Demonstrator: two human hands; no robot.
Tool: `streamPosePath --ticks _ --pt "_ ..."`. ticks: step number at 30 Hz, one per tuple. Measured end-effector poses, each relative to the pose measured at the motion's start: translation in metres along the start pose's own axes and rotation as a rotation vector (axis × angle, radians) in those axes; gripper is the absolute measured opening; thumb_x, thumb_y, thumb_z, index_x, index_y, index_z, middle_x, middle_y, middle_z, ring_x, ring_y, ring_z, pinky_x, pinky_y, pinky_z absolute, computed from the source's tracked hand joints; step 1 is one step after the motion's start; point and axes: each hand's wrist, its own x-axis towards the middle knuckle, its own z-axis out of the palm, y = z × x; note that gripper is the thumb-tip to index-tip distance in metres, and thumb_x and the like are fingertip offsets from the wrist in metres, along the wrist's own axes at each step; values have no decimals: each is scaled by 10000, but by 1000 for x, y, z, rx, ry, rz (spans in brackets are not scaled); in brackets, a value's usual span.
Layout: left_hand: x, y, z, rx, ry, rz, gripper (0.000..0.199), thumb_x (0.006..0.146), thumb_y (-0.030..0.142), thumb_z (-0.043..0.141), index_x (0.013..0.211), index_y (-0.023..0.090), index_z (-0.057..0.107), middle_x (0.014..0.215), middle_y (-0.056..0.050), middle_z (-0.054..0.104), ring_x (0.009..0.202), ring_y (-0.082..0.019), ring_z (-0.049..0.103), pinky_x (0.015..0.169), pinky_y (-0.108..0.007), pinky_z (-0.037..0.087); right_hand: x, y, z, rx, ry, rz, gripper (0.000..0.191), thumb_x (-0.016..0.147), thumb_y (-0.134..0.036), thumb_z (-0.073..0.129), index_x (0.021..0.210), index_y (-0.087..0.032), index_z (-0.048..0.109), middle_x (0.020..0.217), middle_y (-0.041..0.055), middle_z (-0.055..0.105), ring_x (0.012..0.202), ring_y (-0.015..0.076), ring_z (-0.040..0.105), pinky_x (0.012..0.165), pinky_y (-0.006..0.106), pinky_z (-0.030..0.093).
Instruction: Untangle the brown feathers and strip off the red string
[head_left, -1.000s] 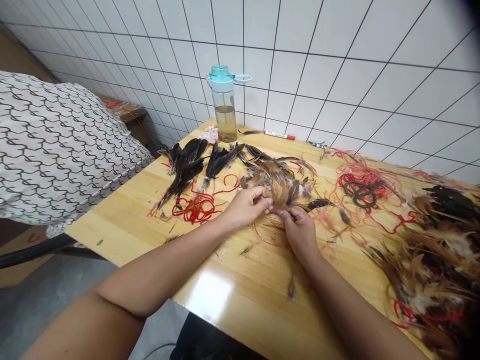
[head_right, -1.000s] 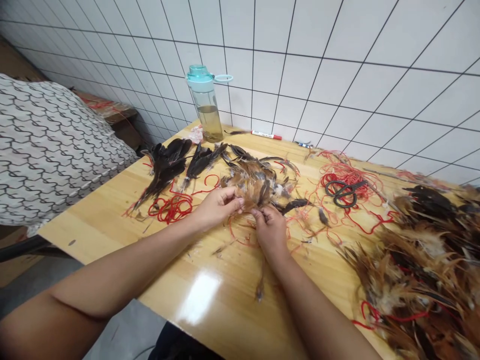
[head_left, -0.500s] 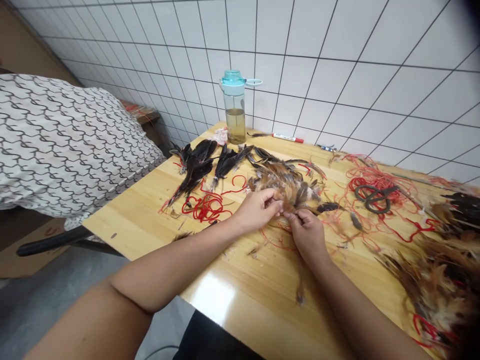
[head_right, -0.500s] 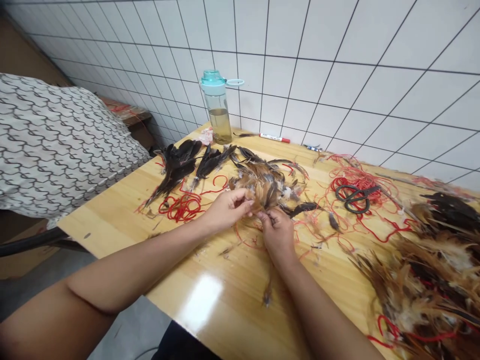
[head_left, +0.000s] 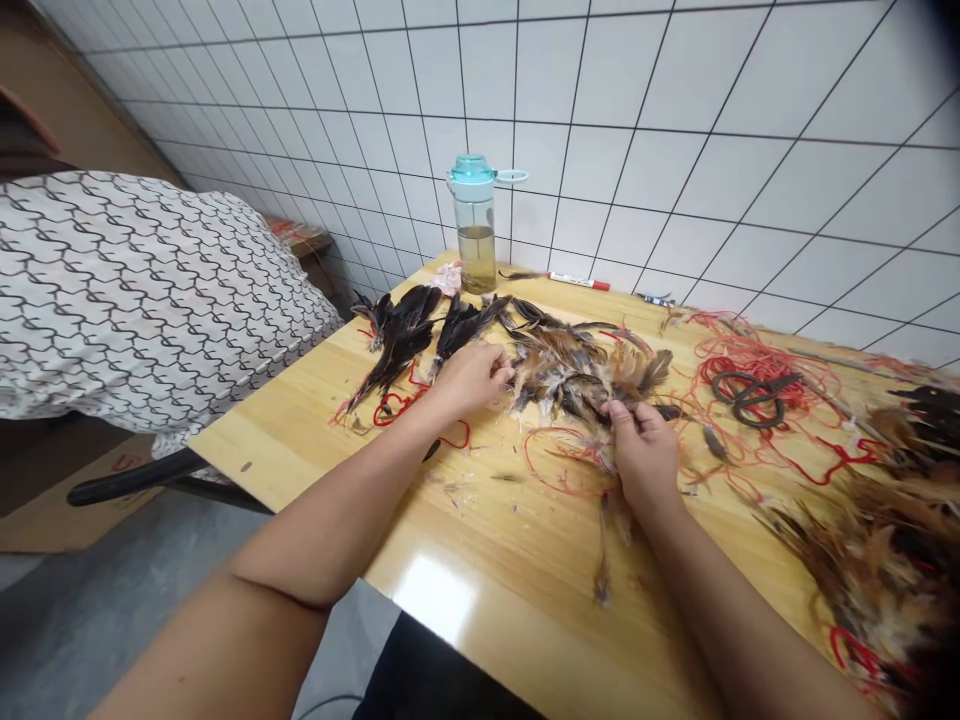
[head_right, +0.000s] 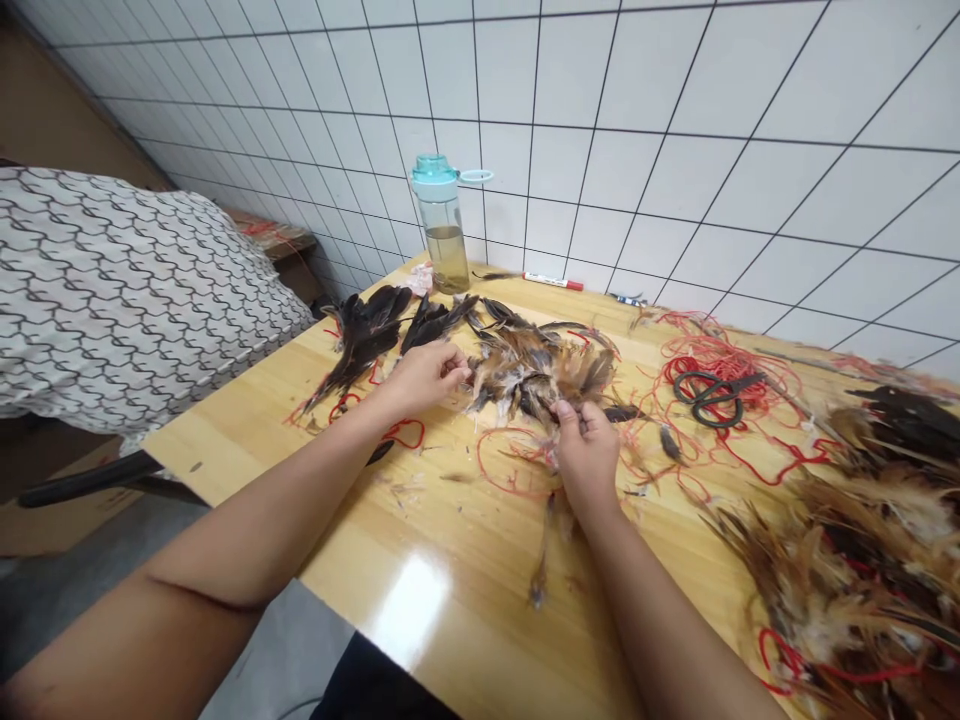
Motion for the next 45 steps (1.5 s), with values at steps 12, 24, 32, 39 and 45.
streamPosePath --ticks 12,24,32,39,45 --pt "-3 4 22 -58 -37 -27 87 785 219 541 718 173 570 692 -21 598 634 -143 510 607 -266 366 -6 3 6 -55 -38 -63 266 807 -397 530 655 -187 589 711 45 656 696 182 572 668 309 422" --pt "-17 42 16 -953 -231 -41 192 734 305 642 756 128 570 686 -10 584 638 -104 545 621 -221 411 -13 -3 8 -96 -104 -132 305 816 -380 527 580 -189 550 561 -11 492 573 136 448 577 274 355" --pt "-21 45 31 -904 -224 92 110 711 232 646 739 134 606 731 -2 579 695 -105 518 667 -224 390 -22 -6 16 5 -198 -70 344 778 -412 579 536 -190 477 539 -42 375 539 104 352 525 246 297" --pt "-22 46 29 -923 -306 39 123 736 239 632 768 133 578 703 5 585 654 -92 519 635 -210 392 -22 1 18 94 -254 61 321 733 -447 618 576 -183 520 550 -36 430 545 106 368 520 242 316" --pt "-1 9 5 -519 172 -21 124 791 234 562 869 156 618 813 -22 616 722 -121 541 702 -251 431 -17 -4 12 92 -189 131 306 748 -465 585 680 -168 615 623 -3 574 589 131 463 571 262 371"
